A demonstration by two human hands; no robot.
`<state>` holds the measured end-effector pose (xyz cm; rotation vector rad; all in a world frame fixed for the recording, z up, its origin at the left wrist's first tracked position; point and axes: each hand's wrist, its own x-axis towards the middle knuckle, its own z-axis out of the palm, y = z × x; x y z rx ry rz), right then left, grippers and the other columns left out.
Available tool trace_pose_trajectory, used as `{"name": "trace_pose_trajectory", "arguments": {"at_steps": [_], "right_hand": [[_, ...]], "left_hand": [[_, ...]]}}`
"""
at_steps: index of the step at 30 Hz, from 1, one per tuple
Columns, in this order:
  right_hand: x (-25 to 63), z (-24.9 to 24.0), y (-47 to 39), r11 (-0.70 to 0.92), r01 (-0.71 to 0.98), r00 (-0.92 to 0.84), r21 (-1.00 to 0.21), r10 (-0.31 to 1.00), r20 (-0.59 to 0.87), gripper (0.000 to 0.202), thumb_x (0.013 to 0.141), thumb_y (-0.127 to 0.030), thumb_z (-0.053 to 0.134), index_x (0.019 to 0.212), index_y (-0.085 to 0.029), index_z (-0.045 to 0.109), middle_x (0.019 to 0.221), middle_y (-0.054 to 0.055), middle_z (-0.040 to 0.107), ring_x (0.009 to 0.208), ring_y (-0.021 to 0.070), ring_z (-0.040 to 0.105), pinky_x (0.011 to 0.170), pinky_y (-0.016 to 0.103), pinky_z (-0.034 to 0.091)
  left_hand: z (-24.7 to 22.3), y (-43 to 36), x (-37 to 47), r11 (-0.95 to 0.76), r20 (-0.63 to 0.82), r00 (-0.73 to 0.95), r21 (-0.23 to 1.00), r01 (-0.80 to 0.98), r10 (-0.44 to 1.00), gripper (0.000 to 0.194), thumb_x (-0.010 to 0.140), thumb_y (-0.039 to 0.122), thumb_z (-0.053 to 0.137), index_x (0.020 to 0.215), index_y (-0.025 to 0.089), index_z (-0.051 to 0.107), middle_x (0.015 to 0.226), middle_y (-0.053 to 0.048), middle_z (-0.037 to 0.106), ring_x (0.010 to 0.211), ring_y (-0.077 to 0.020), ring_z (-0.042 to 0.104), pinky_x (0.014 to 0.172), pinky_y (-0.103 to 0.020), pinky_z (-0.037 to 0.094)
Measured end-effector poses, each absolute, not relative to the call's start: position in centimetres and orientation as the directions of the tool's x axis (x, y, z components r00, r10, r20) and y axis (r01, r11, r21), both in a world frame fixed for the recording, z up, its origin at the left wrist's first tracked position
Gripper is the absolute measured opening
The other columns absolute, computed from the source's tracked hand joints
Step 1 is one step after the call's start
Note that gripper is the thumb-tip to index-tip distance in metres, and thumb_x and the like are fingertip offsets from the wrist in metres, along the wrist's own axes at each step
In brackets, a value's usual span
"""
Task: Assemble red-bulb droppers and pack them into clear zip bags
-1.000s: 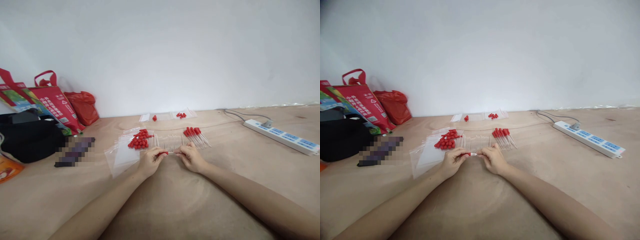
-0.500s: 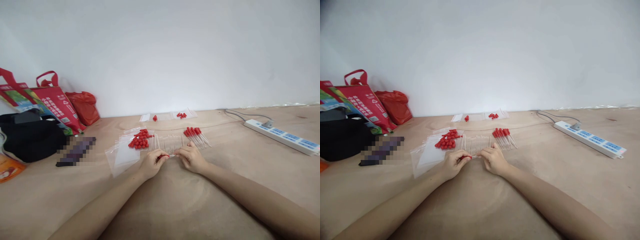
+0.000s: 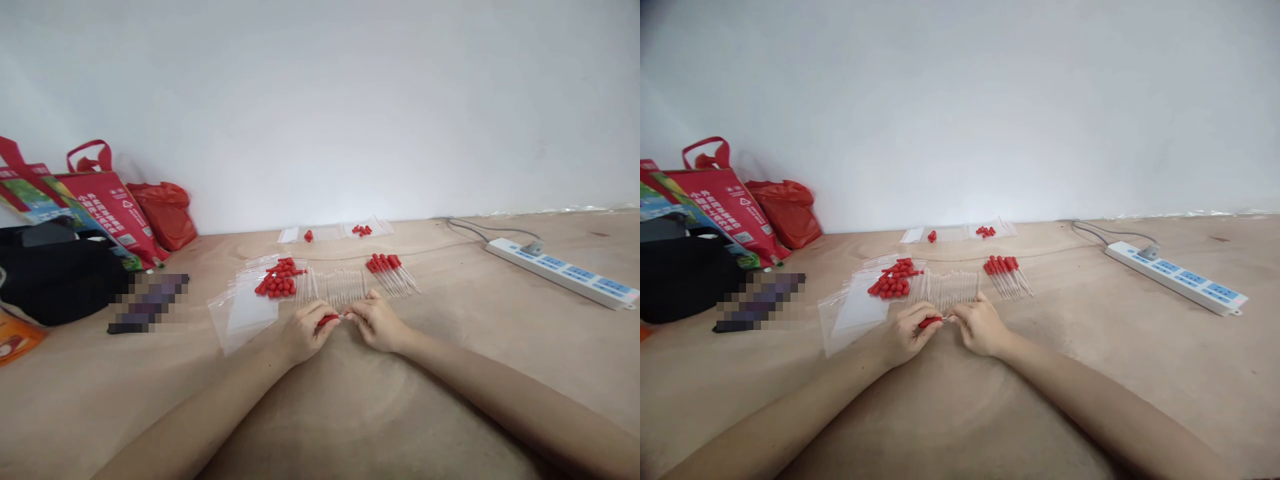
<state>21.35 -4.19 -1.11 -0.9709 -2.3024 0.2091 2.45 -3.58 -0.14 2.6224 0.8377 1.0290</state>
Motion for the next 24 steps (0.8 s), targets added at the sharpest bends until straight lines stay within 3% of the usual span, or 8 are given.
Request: {"name": "trace_pose_trajectory", "arguments": {"at_steps": [6,8,10,13,15,17,20,24], "right_hand": [[21.2,-0.6,-3.9,0.697,0.576,-0.557,-0.427,0.717,0.419,0.021,0.086,-0.018,0.036,0.083,-0.019,0.056,0.073,0.000,0.064,0.064,0.0110,0.054,0.067,0.025,0.030],[21.3,-0.2,-3.7,0.707,0.618,-0.568,-0.344,0.704,0.427,0.021,0.086,-0.021,0.037,0.087,-0.019,0.057,0.078,0.001,0.063,0.069,0.0116,0.054,0.066,0.025,0.029],[21.6,0.2,-3.5,0.704,0.686,-0.578,-0.187,0.682,0.448,0.019,0.085,-0.022,0.040,0.088,-0.019,0.059,0.081,0.003,0.063,0.075,0.0138,0.053,0.067,0.027,0.027],[22.8,0.5,-2.7,0.633,0.774,-0.540,-0.024,0.679,0.498,0.018,0.083,-0.022,0.043,0.082,-0.018,0.061,0.078,0.005,0.062,0.078,0.0168,0.051,0.069,0.030,0.025],[24.0,0.5,-1.8,0.513,0.855,-0.388,-0.075,0.730,0.562,0.020,0.082,-0.025,0.043,0.080,-0.018,0.062,0.079,0.006,0.063,0.079,0.0176,0.051,0.070,0.031,0.025],[25.5,0.4,-0.7,0.317,0.921,-0.124,-0.229,0.792,0.598,0.022,0.082,-0.027,0.042,0.082,-0.019,0.062,0.083,0.005,0.064,0.081,0.0181,0.052,0.071,0.031,0.025],[27.6,0.2,0.5,0.036,0.914,0.189,-0.404,0.843,0.503,0.025,0.080,-0.031,0.041,0.087,-0.019,0.061,0.084,0.005,0.065,0.081,0.0191,0.054,0.071,0.031,0.027],[28.7,0.0,1.1,-0.158,0.899,0.313,-0.409,0.884,0.347,0.027,0.079,-0.033,0.041,0.090,-0.019,0.060,0.083,0.007,0.065,0.083,0.0212,0.056,0.075,0.034,0.027]], "left_hand": [[0.0,-3.2,2.4,-0.839,0.585,0.606,0.309,0.448,0.539,0.013,0.083,0.021,0.046,0.080,0.015,0.057,0.075,-0.005,0.058,0.067,-0.0124,0.055,0.062,-0.023,0.045],[0.0,-2.8,2.2,-0.830,0.613,0.569,0.311,0.464,0.548,0.011,0.082,0.022,0.048,0.081,0.015,0.057,0.074,-0.004,0.058,0.066,-0.0116,0.056,0.060,-0.021,0.045],[-0.2,-2.5,2.0,-0.817,0.636,0.532,0.314,0.484,0.560,0.009,0.082,0.022,0.049,0.083,0.017,0.056,0.074,-0.003,0.058,0.067,-0.0115,0.056,0.061,-0.021,0.046],[-0.6,-2.0,1.6,-0.762,0.654,0.455,0.307,0.571,0.604,0.021,0.079,0.027,0.053,0.099,0.019,0.053,0.090,-0.006,0.058,0.084,-0.0167,0.055,0.073,-0.028,0.046],[-0.9,-1.7,1.3,-0.695,0.643,0.394,0.314,0.647,0.657,0.040,0.076,0.029,0.056,0.113,0.019,0.044,0.106,-0.009,0.052,0.097,-0.0215,0.051,0.079,-0.034,0.045],[-1.2,-1.6,1.2,-0.643,0.613,0.360,0.333,0.690,0.704,0.051,0.075,0.028,0.057,0.121,0.018,0.036,0.112,-0.011,0.047,0.102,-0.0238,0.048,0.082,-0.038,0.043],[-1.5,-1.5,1.1,-0.612,0.569,0.354,0.360,0.704,0.742,0.055,0.074,0.024,0.056,0.123,0.018,0.031,0.110,-0.011,0.048,0.101,-0.0239,0.047,0.083,-0.040,0.043],[-1.5,-1.5,1.2,-0.611,0.550,0.363,0.375,0.698,0.752,0.055,0.074,0.022,0.055,0.123,0.018,0.029,0.108,-0.010,0.048,0.101,-0.0234,0.047,0.084,-0.040,0.042]]}}
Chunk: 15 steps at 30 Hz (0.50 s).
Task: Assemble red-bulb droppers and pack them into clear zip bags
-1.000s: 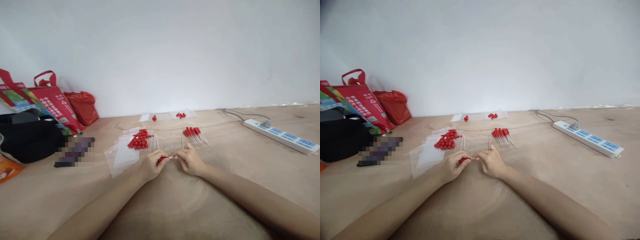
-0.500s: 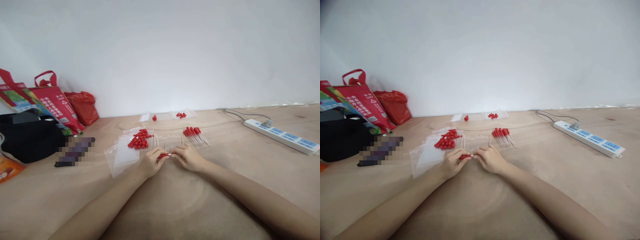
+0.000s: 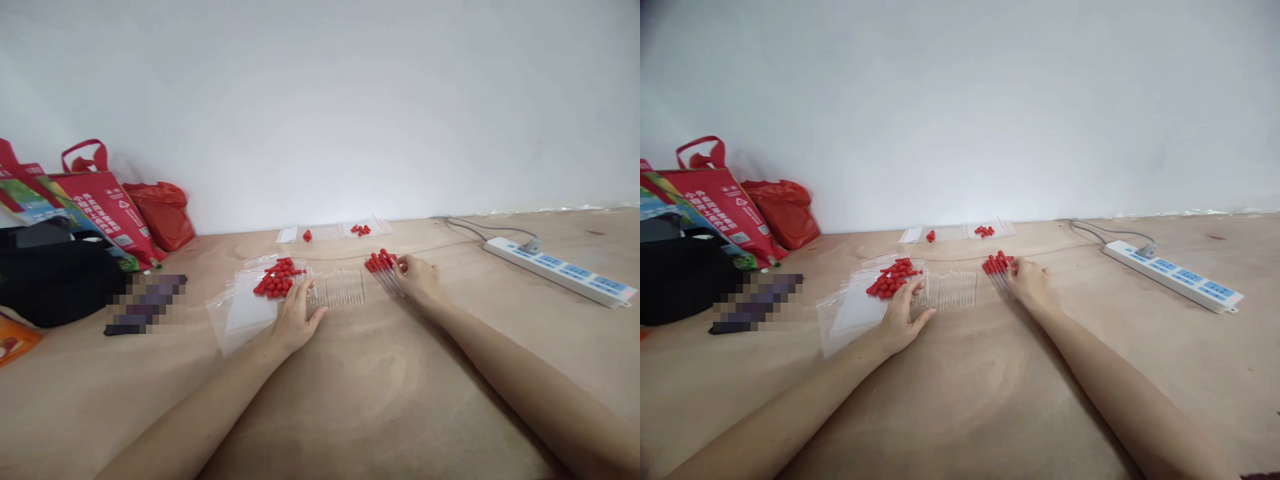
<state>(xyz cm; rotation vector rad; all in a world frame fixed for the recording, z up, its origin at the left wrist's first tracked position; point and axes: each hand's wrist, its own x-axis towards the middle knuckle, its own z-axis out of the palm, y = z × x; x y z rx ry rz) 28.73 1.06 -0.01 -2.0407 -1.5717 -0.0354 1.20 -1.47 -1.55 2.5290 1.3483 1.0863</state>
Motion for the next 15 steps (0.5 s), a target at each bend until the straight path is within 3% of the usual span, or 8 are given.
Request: {"name": "trace_pose_trajectory", "arguments": {"at_steps": [7,15], "right_hand": [[28.1,-0.3,0.8,-0.197,0.913,0.293,-0.358,0.926,0.237,0.025,0.078,-0.032,0.042,0.089,-0.019,0.060,0.084,0.007,0.066,0.082,0.0221,0.058,0.079,0.037,0.029],[27.7,-0.7,0.6,-0.152,0.924,0.251,-0.350,0.933,0.259,0.021,0.075,-0.029,0.044,0.087,-0.020,0.060,0.085,0.005,0.067,0.082,0.0221,0.059,0.075,0.034,0.032]], "left_hand": [[-1.5,-1.6,1.2,-0.602,0.519,0.374,0.392,0.695,0.769,0.054,0.074,0.023,0.055,0.122,0.019,0.030,0.108,-0.010,0.049,0.101,-0.0235,0.047,0.081,-0.039,0.043],[-1.2,-1.7,1.2,-0.607,0.512,0.388,0.379,0.699,0.767,0.053,0.074,0.022,0.054,0.121,0.018,0.032,0.109,-0.010,0.049,0.101,-0.0232,0.047,0.083,-0.039,0.042]]}}
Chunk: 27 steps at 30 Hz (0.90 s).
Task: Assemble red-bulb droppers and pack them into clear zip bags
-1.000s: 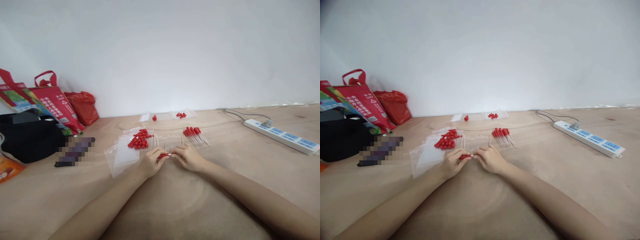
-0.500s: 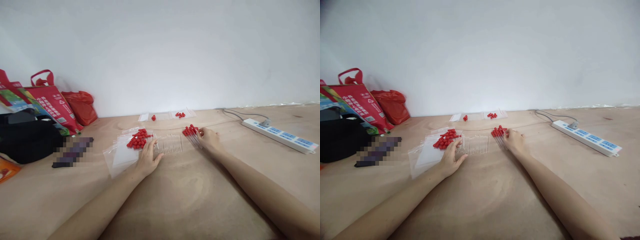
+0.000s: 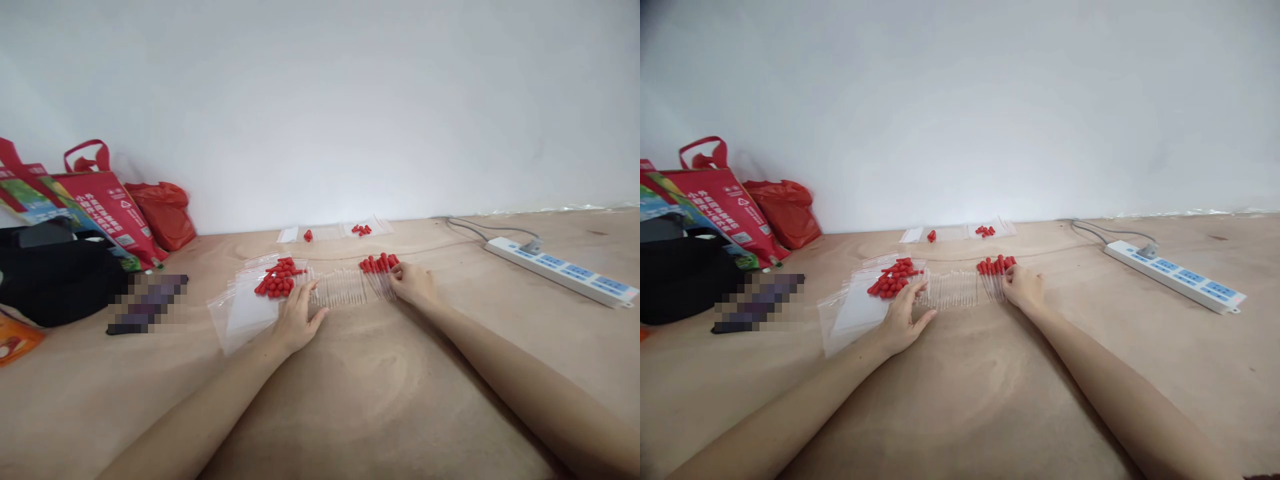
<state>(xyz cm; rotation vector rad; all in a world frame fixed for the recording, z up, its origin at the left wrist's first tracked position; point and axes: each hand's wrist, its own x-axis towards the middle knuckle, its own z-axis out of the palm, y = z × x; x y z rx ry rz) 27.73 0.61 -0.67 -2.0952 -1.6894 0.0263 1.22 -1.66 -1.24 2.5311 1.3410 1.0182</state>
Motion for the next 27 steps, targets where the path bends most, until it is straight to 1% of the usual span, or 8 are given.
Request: {"name": "trace_pose_trajectory", "arguments": {"at_steps": [3,6,10,13,16,19,23,27], "right_hand": [[28.1,-0.8,0.5,-0.150,0.929,0.249,-0.337,0.929,0.272,0.023,0.075,-0.030,0.044,0.090,-0.019,0.058,0.082,0.005,0.067,0.080,0.0216,0.059,0.074,0.034,0.030],[27.9,-0.7,0.4,-0.134,0.935,0.248,-0.328,0.909,0.334,0.024,0.076,-0.030,0.043,0.091,-0.019,0.058,0.080,0.005,0.066,0.078,0.0205,0.058,0.073,0.034,0.029],[26.2,-0.3,0.2,-0.003,0.948,0.138,-0.320,0.906,0.399,0.022,0.076,-0.032,0.042,0.079,-0.019,0.059,0.081,0.003,0.065,0.080,0.0188,0.056,0.071,0.032,0.027],[24.3,0.0,0.3,0.046,0.960,0.059,-0.277,0.931,0.361,0.024,0.076,-0.035,0.042,0.074,-0.020,0.060,0.082,0.004,0.065,0.083,0.0200,0.055,0.073,0.034,0.027],[23.0,0.3,0.8,-0.025,0.975,0.083,-0.222,0.964,0.254,0.027,0.076,-0.034,0.041,0.073,-0.020,0.063,0.080,0.007,0.065,0.083,0.0219,0.055,0.076,0.037,0.027],[22.4,0.7,1.3,-0.075,0.985,0.105,-0.156,0.976,0.193,0.025,0.075,-0.030,0.041,0.076,-0.018,0.064,0.080,0.011,0.063,0.086,0.0240,0.054,0.079,0.039,0.026],[22.1,0.8,1.7,-0.041,0.995,0.058,-0.089,0.980,0.193,0.020,0.071,-0.018,0.044,0.078,-0.017,0.063,0.085,0.013,0.062,0.091,0.0252,0.052,0.082,0.042,0.024],[21.5,0.4,2.0,-0.020,0.997,0.036,-0.078,0.977,0.211,0.021,0.070,-0.010,0.045,0.079,-0.018,0.062,0.087,0.014,0.062,0.097,0.0280,0.049,0.083,0.046,0.021]], "left_hand": [[-1.1,-1.7,1.3,-0.617,0.533,0.393,0.345,0.707,0.749,0.049,0.074,0.022,0.054,0.119,0.017,0.035,0.108,-0.010,0.050,0.101,-0.0236,0.047,0.085,-0.040,0.040],[-0.7,-1.6,1.2,-0.586,0.571,0.355,0.290,0.757,0.741,0.042,0.073,0.023,0.053,0.113,0.018,0.042,0.105,-0.009,0.052,0.099,-0.0238,0.047,0.086,-0.039,0.037],[0.1,-0.9,0.5,-0.392,0.606,0.182,0.233,0.890,0.774,0.033,0.072,0.027,0.054,0.104,0.018,0.051,0.100,-0.008,0.056,0.094,-0.0252,0.048,0.081,-0.038,0.036],[0.7,-0.1,-0.5,-0.232,0.599,0.060,0.215,0.949,0.799,0.027,0.070,0.029,0.056,0.095,0.019,0.056,0.094,-0.006,0.056,0.093,-0.0256,0.047,0.078,-0.037,0.034],[0.8,0.7,-1.5,-0.144,0.580,-0.001,0.204,0.968,0.815,0.022,0.069,0.037,0.057,0.085,0.021,0.059,0.092,-0.005,0.055,0.093,-0.0256,0.047,0.077,-0.038,0.032],[0.6,1.2,-2.2,-0.156,0.582,0.022,0.182,0.971,0.813,0.022,0.068,0.042,0.057,0.076,0.022,0.060,0.088,-0.005,0.055,0.092,-0.0252,0.046,0.077,-0.038,0.030],[0.2,1.6,-2.5,-0.195,0.611,0.070,0.140,0.971,0.788,0.018,0.071,0.039,0.056,0.074,0.021,0.060,0.085,-0.006,0.056,0.088,-0.0259,0.047,0.074,-0.039,0.030],[0.0,1.6,-2.6,-0.183,0.624,0.065,0.127,0.975,0.779,0.016,0.073,0.036,0.055,0.070,0.021,0.059,0.083,-0.006,0.057,0.086,-0.0261,0.047,0.074,-0.040,0.030]]}}
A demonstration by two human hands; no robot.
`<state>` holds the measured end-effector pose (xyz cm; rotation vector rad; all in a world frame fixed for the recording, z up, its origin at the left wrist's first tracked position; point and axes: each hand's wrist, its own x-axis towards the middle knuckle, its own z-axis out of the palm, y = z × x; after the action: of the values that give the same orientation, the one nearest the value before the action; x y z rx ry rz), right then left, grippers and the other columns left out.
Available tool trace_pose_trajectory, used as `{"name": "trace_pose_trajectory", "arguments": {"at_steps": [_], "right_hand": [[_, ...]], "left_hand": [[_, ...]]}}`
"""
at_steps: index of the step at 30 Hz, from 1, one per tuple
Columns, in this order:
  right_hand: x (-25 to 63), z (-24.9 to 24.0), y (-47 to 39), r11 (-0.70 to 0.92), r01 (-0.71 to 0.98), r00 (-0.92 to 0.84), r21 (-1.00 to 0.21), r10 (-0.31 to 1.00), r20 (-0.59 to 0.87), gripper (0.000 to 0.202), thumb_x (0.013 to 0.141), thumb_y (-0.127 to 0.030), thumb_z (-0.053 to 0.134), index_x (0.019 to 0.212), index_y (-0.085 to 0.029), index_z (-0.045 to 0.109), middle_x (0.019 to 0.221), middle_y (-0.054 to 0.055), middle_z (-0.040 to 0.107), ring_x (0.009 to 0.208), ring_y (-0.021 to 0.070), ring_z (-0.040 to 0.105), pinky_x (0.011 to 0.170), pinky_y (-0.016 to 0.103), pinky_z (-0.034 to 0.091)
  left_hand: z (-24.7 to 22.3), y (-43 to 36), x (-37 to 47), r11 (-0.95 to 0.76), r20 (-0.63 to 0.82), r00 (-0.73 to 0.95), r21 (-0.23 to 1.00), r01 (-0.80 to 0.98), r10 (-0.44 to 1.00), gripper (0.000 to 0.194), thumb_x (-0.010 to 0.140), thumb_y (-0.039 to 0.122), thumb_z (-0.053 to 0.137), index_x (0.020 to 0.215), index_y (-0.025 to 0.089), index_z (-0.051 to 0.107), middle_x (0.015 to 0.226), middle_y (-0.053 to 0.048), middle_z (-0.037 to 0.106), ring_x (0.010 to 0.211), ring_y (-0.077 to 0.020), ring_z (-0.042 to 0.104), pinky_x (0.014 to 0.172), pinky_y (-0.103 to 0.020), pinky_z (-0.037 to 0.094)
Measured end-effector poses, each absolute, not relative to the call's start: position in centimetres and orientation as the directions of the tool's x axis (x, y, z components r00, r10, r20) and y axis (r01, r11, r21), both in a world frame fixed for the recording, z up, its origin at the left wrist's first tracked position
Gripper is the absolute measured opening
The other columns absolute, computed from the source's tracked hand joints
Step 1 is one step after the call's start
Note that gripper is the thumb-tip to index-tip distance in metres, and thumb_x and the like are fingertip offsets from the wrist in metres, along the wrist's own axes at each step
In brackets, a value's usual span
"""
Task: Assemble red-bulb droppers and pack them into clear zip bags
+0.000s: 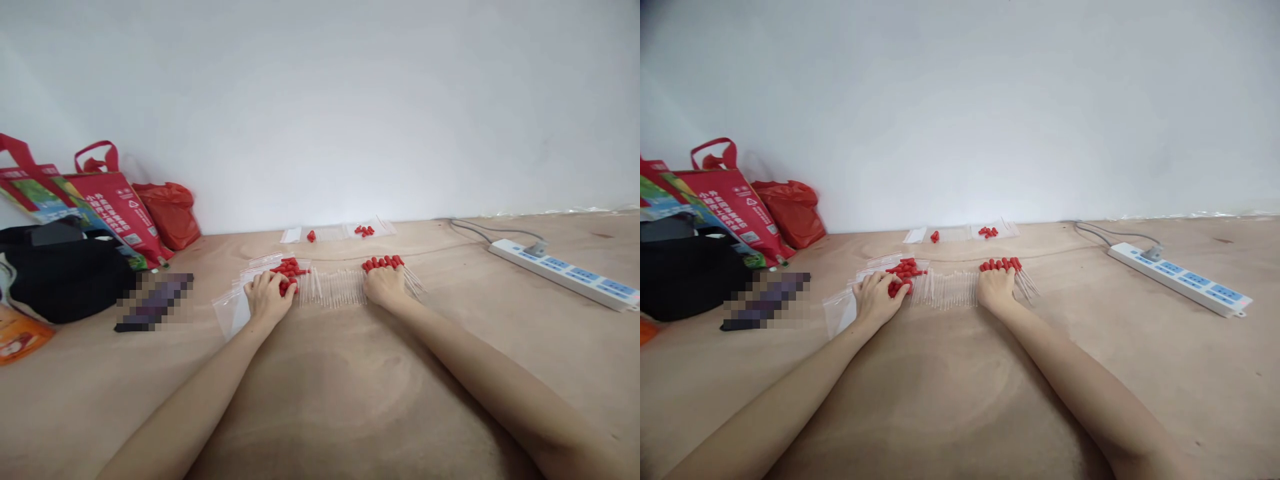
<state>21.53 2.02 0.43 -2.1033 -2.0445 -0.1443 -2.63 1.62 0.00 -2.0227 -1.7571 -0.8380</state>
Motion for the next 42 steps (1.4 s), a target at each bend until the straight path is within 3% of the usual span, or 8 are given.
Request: {"name": "trace_pose_trajectory", "arguments": {"at_steps": [5,8,13,17,22,36,42], "right_hand": [[21.7,0.2,1.9,-0.036,0.994,0.059,-0.101,0.969,0.241,0.023,0.077,-0.013,0.039,0.086,-0.013,0.060,0.088,0.018,0.061,0.095,0.0288,0.050,0.082,0.046,0.024],[22.7,0.1,0.8,0.013,0.994,0.023,-0.113,0.949,0.313,0.025,0.081,-0.019,0.035,0.089,-0.008,0.056,0.088,0.019,0.060,0.088,0.0268,0.053,0.079,0.041,0.030],[24.3,-0.5,-1.8,0.423,0.840,-0.256,-0.340,0.861,0.440,0.021,0.085,-0.024,0.031,0.085,-0.014,0.050,0.080,0.010,0.060,0.072,0.0194,0.054,0.065,0.031,0.038],[24.1,-1.3,-3.2,0.607,0.656,-0.319,-0.449,0.762,0.564,0.019,0.085,-0.021,0.035,0.097,-0.017,0.048,0.082,0.008,0.060,0.076,0.0177,0.055,0.068,0.031,0.041],[23.0,-1.5,-3.5,0.673,0.627,-0.383,-0.393,0.705,0.597,0.021,0.086,-0.019,0.035,0.099,-0.017,0.052,0.083,0.007,0.059,0.077,0.0168,0.055,0.068,0.031,0.041],[21.9,-1.7,-3.5,0.707,0.619,-0.443,-0.341,0.674,0.592,0.022,0.085,-0.016,0.037,0.101,-0.018,0.052,0.081,0.005,0.061,0.073,0.0148,0.054,0.068,0.030,0.034],[21.8,-1.8,-3.7,0.736,0.603,-0.480,-0.309,0.644,0.596,0.025,0.085,-0.019,0.039,0.105,-0.019,0.054,0.076,0.004,0.060,0.068,0.0136,0.052,0.069,0.030,0.033]], "left_hand": [[0.5,1.3,-2.8,-0.204,0.638,0.048,0.174,0.963,0.769,0.014,0.077,0.030,0.051,0.070,0.019,0.056,0.081,-0.006,0.057,0.085,-0.0261,0.049,0.074,-0.041,0.033],[0.8,0.8,-2.6,-0.316,0.661,0.035,0.311,0.896,0.750,0.012,0.078,0.027,0.048,0.071,0.018,0.052,0.079,-0.006,0.057,0.082,-0.0239,0.052,0.074,-0.040,0.039],[-0.2,-0.5,-0.6,-0.476,0.501,0.088,0.731,0.489,0.861,0.016,0.079,0.028,0.047,0.087,0.016,0.048,0.079,-0.004,0.058,0.069,-0.0154,0.059,0.062,-0.030,0.049],[-1.1,-1.7,1.5,-0.409,0.371,0.185,0.875,0.260,0.910,0.026,0.077,0.028,0.049,0.100,0.015,0.051,0.094,-0.007,0.061,0.075,-0.0152,0.062,0.071,-0.032,0.052],[-1.1,-2.4,2.2,-0.388,0.322,0.268,0.889,0.246,0.908,0.024,0.077,0.026,0.050,0.097,0.015,0.059,0.098,-0.007,0.063,0.081,-0.0170,0.063,0.077,-0.034,0.053],[-1.4,-2.2,2.2,-0.403,0.329,0.290,0.880,0.251,0.899,0.023,0.076,0.025,0.053,0.096,0.015,0.059,0.095,-0.006,0.064,0.086,-0.0178,0.062,0.080,-0.034,0.052],[-1.5,-2.2,2.1,-0.420,0.335,0.289,0.850,0.318,0.897,0.020,0.076,0.032,0.054,0.087,0.016,0.060,0.080,-0.004,0.065,0.072,-0.0161,0.061,0.067,-0.029,0.052]]}}
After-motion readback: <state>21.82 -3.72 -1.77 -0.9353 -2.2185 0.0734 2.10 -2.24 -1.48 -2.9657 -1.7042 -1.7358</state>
